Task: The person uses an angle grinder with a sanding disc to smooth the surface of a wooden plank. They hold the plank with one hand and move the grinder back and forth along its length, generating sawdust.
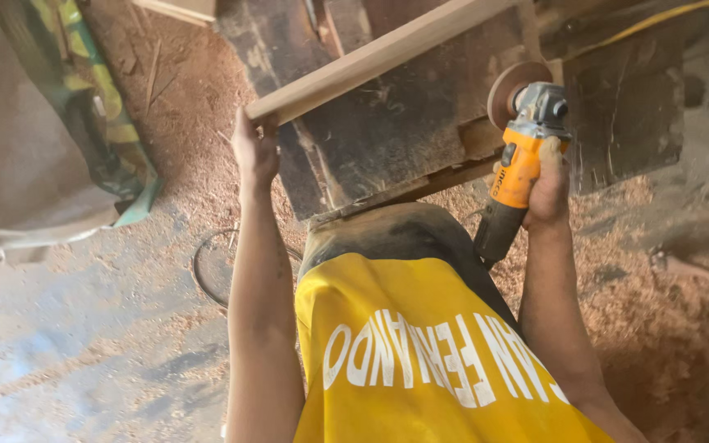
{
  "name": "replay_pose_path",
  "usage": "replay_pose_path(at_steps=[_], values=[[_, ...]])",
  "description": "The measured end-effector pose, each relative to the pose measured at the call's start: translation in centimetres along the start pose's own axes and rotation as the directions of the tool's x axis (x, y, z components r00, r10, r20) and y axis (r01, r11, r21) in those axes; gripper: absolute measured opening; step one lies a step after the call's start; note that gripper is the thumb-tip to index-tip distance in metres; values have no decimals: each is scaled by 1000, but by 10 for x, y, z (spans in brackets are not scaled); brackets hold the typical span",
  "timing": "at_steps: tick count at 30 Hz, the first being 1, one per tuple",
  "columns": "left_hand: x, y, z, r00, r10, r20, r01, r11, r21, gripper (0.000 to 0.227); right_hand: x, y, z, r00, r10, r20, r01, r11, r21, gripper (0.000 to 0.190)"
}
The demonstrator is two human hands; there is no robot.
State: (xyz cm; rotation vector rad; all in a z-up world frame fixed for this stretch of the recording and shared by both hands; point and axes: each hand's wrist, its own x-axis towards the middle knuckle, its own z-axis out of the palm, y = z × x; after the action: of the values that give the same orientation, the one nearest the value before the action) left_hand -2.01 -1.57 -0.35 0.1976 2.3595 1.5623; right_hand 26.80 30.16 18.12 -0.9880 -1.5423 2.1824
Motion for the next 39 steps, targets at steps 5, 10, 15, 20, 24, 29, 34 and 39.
replay_pose_path(at_steps=[5, 10, 15, 20, 24, 29, 34, 39], values=[[17, 9, 10, 987, -162, 24, 163, 980, -110, 28, -7, 2, 30, 997, 30, 64, -25, 997, -72, 63], [7, 0, 10, 998, 26, -63, -32, 995, -95, 26, -13, -4, 63, 988, -4, 155, 35, 981, -192, 61], [5, -7, 14, 982, 142, -125, -159, 977, -144, 26, -6, 1, 101, 976, 22, 215, 35, 966, -257, 62], [8, -9, 19, 997, 48, -64, -65, 955, -291, 34, 10, 16, 154, 948, 85, 307, 30, 936, -351, 59], [11, -10, 14, 989, 104, -104, -125, 966, -225, 34, 28, 35, 197, 918, 119, 379, 50, 912, -406, 59], [8, -9, 10, 971, 181, -158, -220, 934, -280, 33, 43, 53, 237, 879, 154, 450, 75, 890, -451, 61], [8, -13, 8, 992, 101, -74, -118, 955, -272, 23, 51, 65, 255, 844, 206, 495, 52, 887, -458, 58], [8, -2, 2, 963, 226, -149, -262, 916, -304, 29, 54, 68, 261, 847, 243, 473, 29, 867, -498, 57]])
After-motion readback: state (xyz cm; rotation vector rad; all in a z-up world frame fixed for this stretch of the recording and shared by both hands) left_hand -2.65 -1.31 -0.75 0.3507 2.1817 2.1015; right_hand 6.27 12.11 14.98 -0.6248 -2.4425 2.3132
